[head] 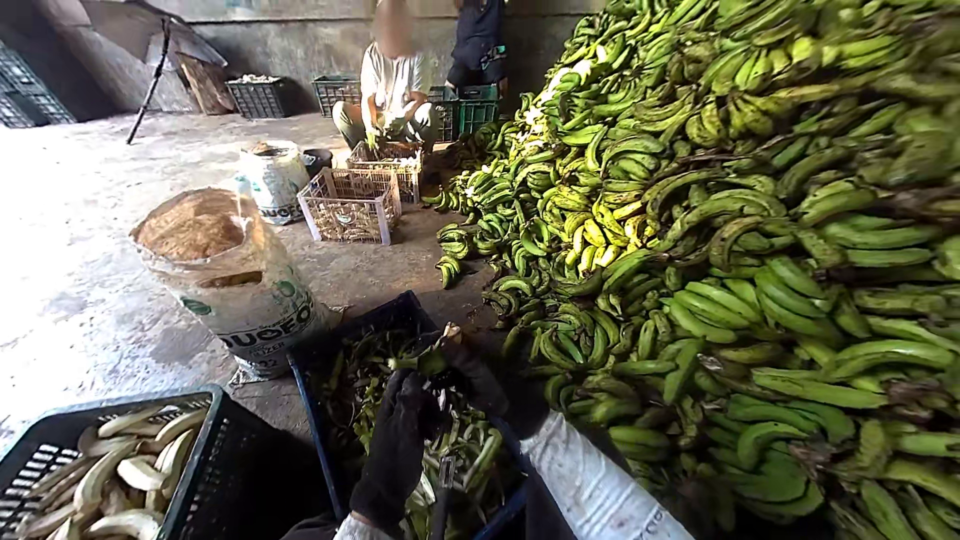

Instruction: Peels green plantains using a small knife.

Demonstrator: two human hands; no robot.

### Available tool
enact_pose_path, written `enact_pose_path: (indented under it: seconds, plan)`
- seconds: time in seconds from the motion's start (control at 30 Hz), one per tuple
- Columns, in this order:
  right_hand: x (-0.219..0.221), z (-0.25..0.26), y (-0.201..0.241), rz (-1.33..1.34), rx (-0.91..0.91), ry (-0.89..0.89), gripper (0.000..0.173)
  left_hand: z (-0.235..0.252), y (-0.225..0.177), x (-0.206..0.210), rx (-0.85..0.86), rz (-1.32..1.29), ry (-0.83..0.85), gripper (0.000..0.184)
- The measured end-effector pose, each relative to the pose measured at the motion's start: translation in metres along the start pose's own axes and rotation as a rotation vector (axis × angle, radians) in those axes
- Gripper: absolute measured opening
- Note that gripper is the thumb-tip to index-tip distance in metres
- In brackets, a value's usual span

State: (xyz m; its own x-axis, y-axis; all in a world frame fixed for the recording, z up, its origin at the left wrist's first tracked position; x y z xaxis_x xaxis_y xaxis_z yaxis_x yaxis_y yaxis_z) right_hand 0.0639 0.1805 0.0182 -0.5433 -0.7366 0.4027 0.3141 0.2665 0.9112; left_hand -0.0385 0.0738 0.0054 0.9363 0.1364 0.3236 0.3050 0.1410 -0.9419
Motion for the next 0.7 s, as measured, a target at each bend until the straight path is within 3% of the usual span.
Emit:
enact_pose_path:
  seconds: [0.13, 0.27, 0.3, 0.4, 0.47, 0.53, 0.6, 0.7]
  plan:
    - [0.003, -0.004, 0.005, -0.017, -0.022, -0.029, 0.044, 0.004, 0.0, 0.005, 0.016, 0.063, -0.056, 0.033]
    - [-0.006, -0.004, -0.007, -0.089, -0.037, -0.172, 0.043, -0.001, 0.004, 0.009, 0.133, 0.785, -0.138, 0.044]
    - [-0.012, -0.004, -0.012, -0.125, -0.036, -0.206, 0.041, -0.002, 0.009, 0.012, 0.096, 0.806, -0.096, 0.043]
    - [-0.018, -0.008, -0.009, -0.153, 0.061, -0.222, 0.034, -0.004, 0.016, 0.021, -0.075, 0.273, 0.099, 0.037]
    - [-0.015, -0.012, -0.003, -0.081, 0.16, -0.108, 0.033, -0.008, 0.014, 0.02, -0.164, -0.051, 0.262, 0.038]
    - [-0.016, -0.017, -0.002, 0.038, 0.195, 0.056, 0.032, -0.013, 0.009, 0.015, -0.16, -0.133, 0.332, 0.04]
    - [-0.018, -0.023, 0.005, 0.04, 0.21, 0.207, 0.03, -0.014, 0.002, 0.001, -0.112, -0.063, 0.267, 0.042]
    - [-0.041, -0.033, 0.007, 0.007, 0.246, 0.213, 0.035, -0.014, -0.02, -0.031, 0.062, -0.079, 0.106, 0.036]
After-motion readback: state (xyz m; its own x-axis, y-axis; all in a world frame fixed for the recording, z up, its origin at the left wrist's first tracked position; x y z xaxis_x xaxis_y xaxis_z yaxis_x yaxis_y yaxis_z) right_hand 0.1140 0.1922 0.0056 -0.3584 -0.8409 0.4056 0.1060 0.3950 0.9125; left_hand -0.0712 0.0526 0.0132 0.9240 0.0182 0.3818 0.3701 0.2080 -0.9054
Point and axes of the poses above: each hand's wrist, its own z-axis towards the middle knuckle, its own x-axis out of the palm, y = z × x, the point moved 4 cm from there along z, towards the middle knuckle, and after that the axes turned 11 degrees about y, right-handed, at the moved point
